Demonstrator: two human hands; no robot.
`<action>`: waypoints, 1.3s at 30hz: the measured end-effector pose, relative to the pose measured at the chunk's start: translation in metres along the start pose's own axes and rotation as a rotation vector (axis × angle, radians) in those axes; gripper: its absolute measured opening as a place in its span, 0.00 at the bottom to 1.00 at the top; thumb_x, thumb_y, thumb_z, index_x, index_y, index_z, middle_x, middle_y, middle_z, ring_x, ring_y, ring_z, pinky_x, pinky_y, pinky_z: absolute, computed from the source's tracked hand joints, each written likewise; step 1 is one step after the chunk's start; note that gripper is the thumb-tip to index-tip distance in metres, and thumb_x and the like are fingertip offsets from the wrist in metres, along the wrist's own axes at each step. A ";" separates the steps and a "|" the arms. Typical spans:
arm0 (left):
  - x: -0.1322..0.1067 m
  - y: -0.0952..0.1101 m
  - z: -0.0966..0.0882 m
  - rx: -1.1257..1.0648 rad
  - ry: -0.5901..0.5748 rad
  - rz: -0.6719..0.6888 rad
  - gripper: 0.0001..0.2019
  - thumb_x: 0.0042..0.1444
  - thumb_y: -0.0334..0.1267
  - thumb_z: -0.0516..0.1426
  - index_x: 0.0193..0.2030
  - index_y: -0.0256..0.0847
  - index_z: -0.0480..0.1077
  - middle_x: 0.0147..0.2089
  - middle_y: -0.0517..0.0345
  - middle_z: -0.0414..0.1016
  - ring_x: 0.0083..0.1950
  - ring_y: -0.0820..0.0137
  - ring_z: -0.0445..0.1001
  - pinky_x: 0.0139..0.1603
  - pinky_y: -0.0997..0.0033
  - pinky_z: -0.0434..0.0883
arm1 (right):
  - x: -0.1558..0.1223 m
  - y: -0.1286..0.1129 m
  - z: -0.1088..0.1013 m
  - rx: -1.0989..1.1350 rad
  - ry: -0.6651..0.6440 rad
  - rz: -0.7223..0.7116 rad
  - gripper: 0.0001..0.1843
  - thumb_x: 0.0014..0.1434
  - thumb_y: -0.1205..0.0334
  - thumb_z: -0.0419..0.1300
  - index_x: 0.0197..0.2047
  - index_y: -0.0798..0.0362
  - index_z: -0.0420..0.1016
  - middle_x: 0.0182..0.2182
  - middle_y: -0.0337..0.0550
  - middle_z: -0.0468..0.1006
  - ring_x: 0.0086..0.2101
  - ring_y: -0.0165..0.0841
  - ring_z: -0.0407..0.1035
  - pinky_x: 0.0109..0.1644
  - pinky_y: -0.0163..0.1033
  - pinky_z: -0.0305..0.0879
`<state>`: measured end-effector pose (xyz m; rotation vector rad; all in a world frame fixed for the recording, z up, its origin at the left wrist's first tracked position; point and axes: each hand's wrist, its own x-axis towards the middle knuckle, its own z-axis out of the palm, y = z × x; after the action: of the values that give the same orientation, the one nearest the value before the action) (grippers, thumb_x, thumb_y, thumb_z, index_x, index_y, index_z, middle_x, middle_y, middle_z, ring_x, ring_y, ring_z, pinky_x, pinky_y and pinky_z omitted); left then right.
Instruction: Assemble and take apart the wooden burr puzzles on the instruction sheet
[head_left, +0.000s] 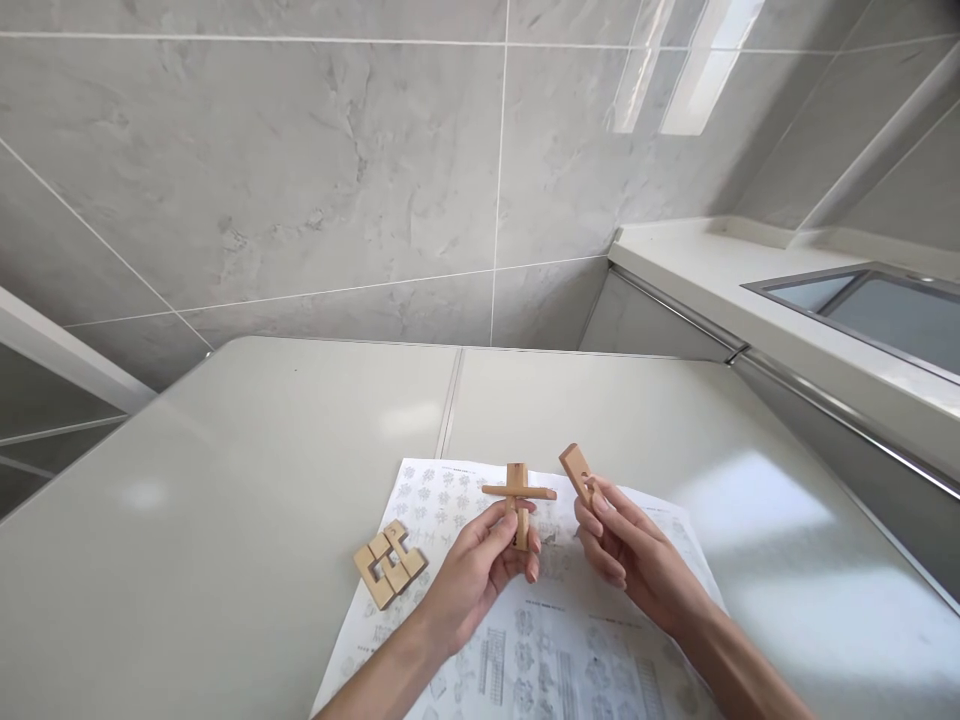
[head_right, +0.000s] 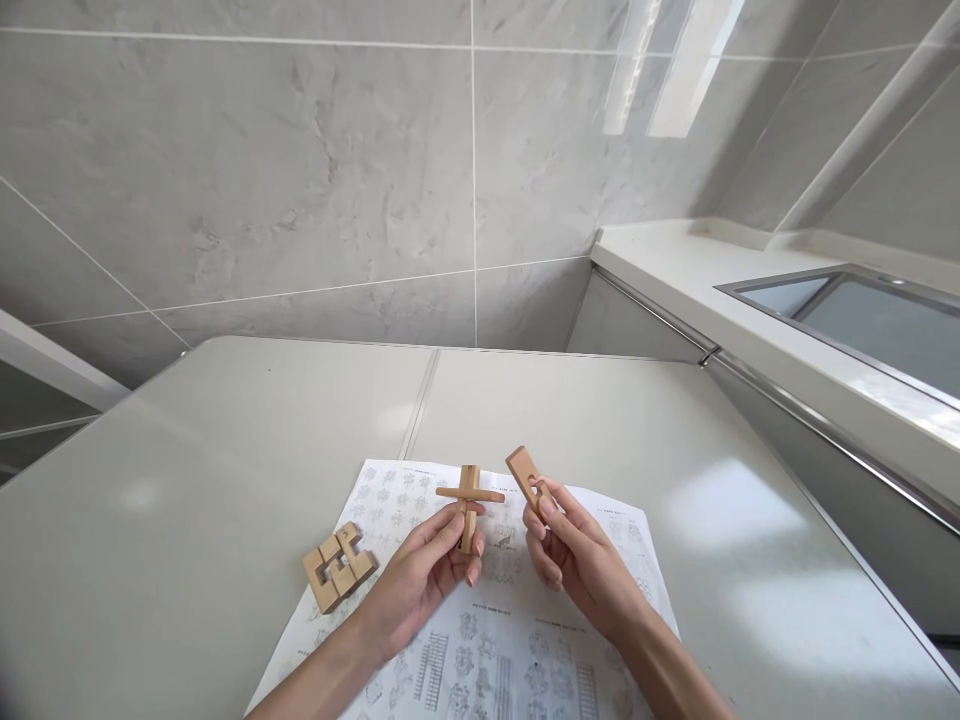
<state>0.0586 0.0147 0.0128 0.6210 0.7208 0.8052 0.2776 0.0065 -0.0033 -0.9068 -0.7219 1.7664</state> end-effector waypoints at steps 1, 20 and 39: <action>0.000 -0.001 -0.001 0.001 -0.008 -0.002 0.20 0.66 0.52 0.66 0.53 0.37 0.76 0.39 0.54 0.75 0.33 0.71 0.73 0.42 0.68 0.70 | -0.001 -0.001 0.001 -0.004 -0.028 0.006 0.16 0.68 0.45 0.67 0.47 0.47 0.74 0.30 0.32 0.65 0.18 0.22 0.52 0.21 0.32 0.53; 0.000 -0.005 0.000 0.004 -0.137 0.007 0.14 0.73 0.47 0.59 0.50 0.37 0.77 0.36 0.54 0.72 0.32 0.72 0.68 0.40 0.70 0.67 | -0.007 0.004 -0.003 -0.116 -0.131 0.047 0.29 0.69 0.43 0.66 0.68 0.44 0.73 0.28 0.35 0.71 0.22 0.27 0.60 0.30 0.37 0.59; -0.012 0.001 0.001 0.341 -0.357 -0.170 0.20 0.72 0.59 0.55 0.43 0.42 0.63 0.32 0.67 0.56 0.24 0.79 0.52 0.25 0.74 0.57 | -0.006 0.008 0.007 -0.201 -0.256 0.073 0.17 0.76 0.46 0.56 0.42 0.51 0.71 0.30 0.34 0.67 0.24 0.26 0.58 0.30 0.35 0.55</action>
<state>0.0531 0.0054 0.0179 0.9688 0.5755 0.3995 0.2694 -0.0025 -0.0050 -0.8561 -1.0589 1.9210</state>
